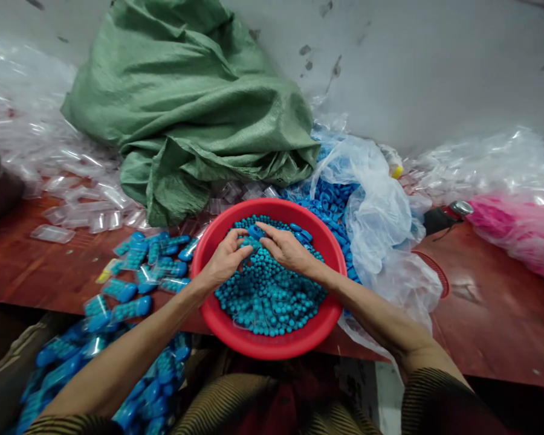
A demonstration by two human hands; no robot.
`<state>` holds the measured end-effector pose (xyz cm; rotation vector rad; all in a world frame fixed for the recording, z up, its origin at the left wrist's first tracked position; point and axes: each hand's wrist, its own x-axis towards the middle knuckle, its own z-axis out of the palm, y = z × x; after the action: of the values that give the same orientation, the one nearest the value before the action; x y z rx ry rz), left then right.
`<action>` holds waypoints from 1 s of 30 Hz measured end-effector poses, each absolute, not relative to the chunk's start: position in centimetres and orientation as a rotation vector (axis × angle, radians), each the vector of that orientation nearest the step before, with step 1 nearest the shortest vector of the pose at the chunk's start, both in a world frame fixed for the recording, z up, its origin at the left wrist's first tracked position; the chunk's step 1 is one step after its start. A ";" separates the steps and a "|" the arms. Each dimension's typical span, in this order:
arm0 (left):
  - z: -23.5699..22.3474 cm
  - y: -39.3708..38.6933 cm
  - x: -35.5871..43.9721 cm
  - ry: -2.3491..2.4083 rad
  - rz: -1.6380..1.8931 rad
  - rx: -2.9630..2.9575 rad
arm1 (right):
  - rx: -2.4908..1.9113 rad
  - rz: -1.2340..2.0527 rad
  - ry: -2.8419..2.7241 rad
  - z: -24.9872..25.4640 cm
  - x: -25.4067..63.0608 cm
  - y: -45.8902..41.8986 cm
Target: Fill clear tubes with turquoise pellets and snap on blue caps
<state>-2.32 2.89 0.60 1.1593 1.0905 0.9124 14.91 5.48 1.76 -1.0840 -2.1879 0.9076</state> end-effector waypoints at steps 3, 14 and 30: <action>0.8 2.8 -2.4 1.061 0.895 1.169 | -1.088 1.143 -2.105 2.1 15.2 5.7; 1.1 2.8 -2.0 1.082 0.940 1.152 | -1.072 1.362 -1.751 1.2 15.0 5.2; 1.6 2.3 -2.0 1.040 0.965 1.154 | -1.099 1.261 -1.872 1.6 14.6 4.8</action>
<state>-1.99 2.27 1.63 1.1539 1.0405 0.9647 14.65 4.84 1.56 -1.0993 -1.8715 1.2606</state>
